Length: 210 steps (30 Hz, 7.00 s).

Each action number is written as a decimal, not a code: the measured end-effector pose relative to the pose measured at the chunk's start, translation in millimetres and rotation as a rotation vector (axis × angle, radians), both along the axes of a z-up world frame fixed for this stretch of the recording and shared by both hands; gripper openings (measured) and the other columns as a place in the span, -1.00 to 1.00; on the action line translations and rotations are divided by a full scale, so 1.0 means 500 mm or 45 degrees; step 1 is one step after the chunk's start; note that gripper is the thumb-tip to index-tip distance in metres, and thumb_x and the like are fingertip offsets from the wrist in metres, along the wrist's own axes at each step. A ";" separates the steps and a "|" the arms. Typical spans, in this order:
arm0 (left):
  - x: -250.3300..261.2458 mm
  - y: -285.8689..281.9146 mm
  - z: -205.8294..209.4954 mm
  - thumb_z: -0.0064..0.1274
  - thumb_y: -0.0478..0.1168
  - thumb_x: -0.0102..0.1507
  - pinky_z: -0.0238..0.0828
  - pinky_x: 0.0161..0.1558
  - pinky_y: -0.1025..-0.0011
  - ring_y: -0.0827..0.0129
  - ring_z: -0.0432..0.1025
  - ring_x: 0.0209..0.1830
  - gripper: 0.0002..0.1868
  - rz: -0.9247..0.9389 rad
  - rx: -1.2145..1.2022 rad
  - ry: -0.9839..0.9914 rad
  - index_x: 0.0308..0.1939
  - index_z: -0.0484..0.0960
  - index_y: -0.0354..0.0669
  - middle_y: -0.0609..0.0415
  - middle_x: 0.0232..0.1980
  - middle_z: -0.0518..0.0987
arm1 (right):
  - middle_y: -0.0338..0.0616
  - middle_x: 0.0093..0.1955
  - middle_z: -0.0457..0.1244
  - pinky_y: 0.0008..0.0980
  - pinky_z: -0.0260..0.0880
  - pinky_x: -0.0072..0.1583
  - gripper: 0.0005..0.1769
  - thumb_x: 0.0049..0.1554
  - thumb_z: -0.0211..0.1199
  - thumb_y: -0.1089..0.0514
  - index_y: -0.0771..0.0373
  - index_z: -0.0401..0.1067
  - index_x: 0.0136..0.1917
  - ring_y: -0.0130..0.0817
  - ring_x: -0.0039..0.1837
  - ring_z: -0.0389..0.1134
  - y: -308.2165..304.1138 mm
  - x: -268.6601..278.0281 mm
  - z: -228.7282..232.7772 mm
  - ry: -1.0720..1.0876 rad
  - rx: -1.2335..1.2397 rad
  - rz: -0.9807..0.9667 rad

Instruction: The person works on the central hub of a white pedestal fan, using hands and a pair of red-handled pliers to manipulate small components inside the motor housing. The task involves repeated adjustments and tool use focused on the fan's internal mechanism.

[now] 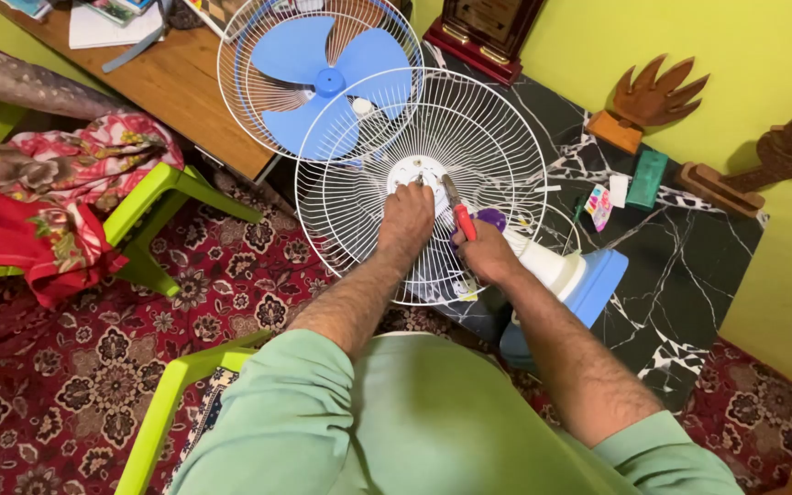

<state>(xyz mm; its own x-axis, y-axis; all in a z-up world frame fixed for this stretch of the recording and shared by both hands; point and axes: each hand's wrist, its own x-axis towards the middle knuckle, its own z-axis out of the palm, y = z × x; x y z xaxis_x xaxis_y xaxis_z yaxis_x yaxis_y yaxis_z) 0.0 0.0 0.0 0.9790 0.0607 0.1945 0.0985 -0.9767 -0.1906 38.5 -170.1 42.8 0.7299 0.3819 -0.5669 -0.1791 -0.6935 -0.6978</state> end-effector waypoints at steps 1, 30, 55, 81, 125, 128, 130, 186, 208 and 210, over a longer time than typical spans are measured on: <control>0.001 0.001 0.002 0.03 -0.19 0.26 0.46 -0.29 0.33 0.31 0.44 -0.25 -0.89 -0.011 0.017 -0.032 -0.21 0.49 -0.12 0.06 -0.23 0.50 | -0.12 -0.21 0.31 -0.31 0.30 -0.09 -0.86 0.08 0.13 0.29 0.22 0.41 -0.05 -0.31 -0.18 0.31 -0.001 0.001 -0.006 -0.063 0.036 0.020; -0.012 0.192 0.024 0.21 -0.21 0.22 0.41 0.05 0.21 0.20 0.43 -0.04 -0.58 -0.492 -1.529 0.013 0.17 0.61 -0.15 0.03 -0.11 0.55 | -0.14 0.24 0.21 -0.09 0.19 0.32 -0.65 0.14 0.10 0.11 0.15 0.42 0.19 -0.21 0.32 0.20 0.158 0.012 0.314 -1.231 -1.435 1.653; 0.003 0.167 -0.030 0.26 -0.23 0.21 0.48 0.09 0.25 0.26 0.47 -0.02 -0.66 -0.457 -1.480 0.057 0.03 0.64 -0.29 -0.04 -0.02 0.58 | -0.08 0.19 0.22 -0.01 0.18 0.34 -0.55 0.22 0.14 0.05 0.33 0.39 0.29 -0.17 0.29 0.20 0.326 -0.011 0.342 -0.971 -1.782 1.943; 0.000 0.164 -0.037 0.26 -0.15 0.21 0.49 0.11 0.29 0.29 0.46 0.00 -0.61 -0.406 -1.483 0.099 0.07 0.65 -0.25 -0.02 0.00 0.58 | -0.14 0.30 0.19 -0.09 0.14 0.35 -0.56 0.23 0.11 0.04 0.25 0.39 0.31 -0.22 0.38 0.15 0.301 -0.005 0.333 -1.016 -1.709 1.910; -0.004 0.173 -0.032 0.26 -0.18 0.22 0.52 0.10 0.32 0.27 0.46 -0.01 -0.65 -0.464 -1.536 0.039 0.04 0.68 -0.25 -0.03 -0.03 0.58 | -0.18 0.43 0.14 -0.19 0.23 0.30 -0.53 0.23 0.08 0.04 0.10 0.30 0.40 -0.26 0.39 0.17 0.274 -0.001 0.335 -0.982 -1.641 1.866; 0.004 0.166 -0.039 0.26 -0.18 0.22 0.53 0.08 0.31 0.26 0.46 -0.03 -0.64 -0.461 -1.519 0.052 0.05 0.67 -0.27 -0.05 -0.03 0.57 | -0.25 0.35 0.16 -0.21 0.21 0.25 -0.47 0.18 0.13 0.03 0.09 0.28 0.41 -0.31 0.35 0.16 0.266 0.004 0.336 -1.092 -1.618 1.891; 0.006 0.162 -0.043 0.27 -0.17 0.22 0.53 0.06 0.29 0.25 0.46 -0.04 -0.62 -0.445 -1.467 0.076 0.04 0.66 -0.30 -0.07 -0.04 0.57 | -0.25 0.34 0.17 -0.22 0.22 0.27 -0.53 0.23 0.10 0.06 0.10 0.31 0.40 -0.30 0.36 0.17 0.266 0.010 0.338 -0.991 -1.642 1.897; 0.021 0.256 0.021 0.19 -0.38 0.20 0.36 0.34 0.34 0.23 0.38 0.12 -0.75 -0.374 -1.532 -0.009 -0.03 0.69 -0.18 0.02 0.04 0.48 | -0.03 0.31 0.21 0.04 0.32 0.26 -0.42 -0.08 0.25 0.24 0.22 0.37 0.26 -0.04 0.35 0.23 0.203 -0.031 0.222 -0.812 -1.099 0.906; 0.060 0.281 0.002 0.13 -0.35 0.24 0.39 0.08 0.13 0.03 0.43 -0.02 -0.93 -0.704 -1.561 -0.202 -0.20 0.64 -0.21 -0.04 -0.16 0.54 | 0.08 0.03 0.30 -0.10 0.29 0.23 -0.57 -0.20 0.12 0.43 0.31 0.46 -0.01 0.09 0.17 0.31 0.178 -0.153 0.087 -0.711 -0.279 -0.092; 0.069 0.296 -0.003 0.11 -0.37 0.27 0.41 0.09 0.17 0.07 0.43 -0.01 -0.93 -0.852 -1.580 -0.130 -0.18 0.65 -0.22 -0.03 -0.12 0.55 | 0.07 0.02 0.30 -0.13 0.30 0.24 -0.56 -0.20 0.10 0.44 0.31 0.47 -0.01 0.06 0.17 0.32 0.199 -0.177 0.085 -0.698 -0.239 -0.196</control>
